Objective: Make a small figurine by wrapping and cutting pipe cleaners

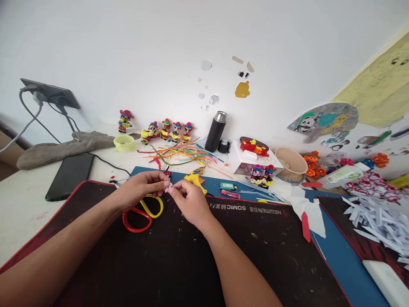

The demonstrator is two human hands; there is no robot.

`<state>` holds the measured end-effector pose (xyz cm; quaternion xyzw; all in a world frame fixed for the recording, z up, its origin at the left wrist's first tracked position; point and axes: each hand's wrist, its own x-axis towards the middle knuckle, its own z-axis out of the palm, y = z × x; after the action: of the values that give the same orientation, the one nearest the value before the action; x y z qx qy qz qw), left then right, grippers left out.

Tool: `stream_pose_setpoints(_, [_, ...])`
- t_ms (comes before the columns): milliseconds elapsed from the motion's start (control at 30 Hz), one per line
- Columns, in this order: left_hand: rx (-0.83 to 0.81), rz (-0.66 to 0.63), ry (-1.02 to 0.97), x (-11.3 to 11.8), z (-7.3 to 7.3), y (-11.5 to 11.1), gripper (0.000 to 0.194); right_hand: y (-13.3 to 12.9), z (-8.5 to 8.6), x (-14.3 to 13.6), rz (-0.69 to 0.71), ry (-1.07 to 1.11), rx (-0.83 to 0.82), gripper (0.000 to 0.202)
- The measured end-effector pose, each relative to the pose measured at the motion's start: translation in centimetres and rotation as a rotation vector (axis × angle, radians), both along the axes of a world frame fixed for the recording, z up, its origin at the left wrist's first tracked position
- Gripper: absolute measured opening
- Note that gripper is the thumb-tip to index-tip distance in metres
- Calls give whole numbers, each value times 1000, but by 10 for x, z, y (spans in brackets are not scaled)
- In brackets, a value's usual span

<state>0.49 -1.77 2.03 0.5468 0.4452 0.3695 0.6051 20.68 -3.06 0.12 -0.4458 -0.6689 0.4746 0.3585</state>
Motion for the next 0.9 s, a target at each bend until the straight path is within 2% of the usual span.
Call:
stream_pose_setpoints(200, [-2,18,-5,0,-1,0,32,-1,0,-1,6,-1,-18,29])
stream_pose_setpoints(467, [-34,93,-87,6,-7,0,31,-2,-1,-4,34,83,-105,36])
stream_pose_setpoints(733, [-71,102,-130,12,-9,-3,35,-4,-2,-6,8,58,-78,35])
stream_pose_setpoints(900, [-113,49,-167,12,-9,-2,38,-4,0,-6,-12,80,-75,35])
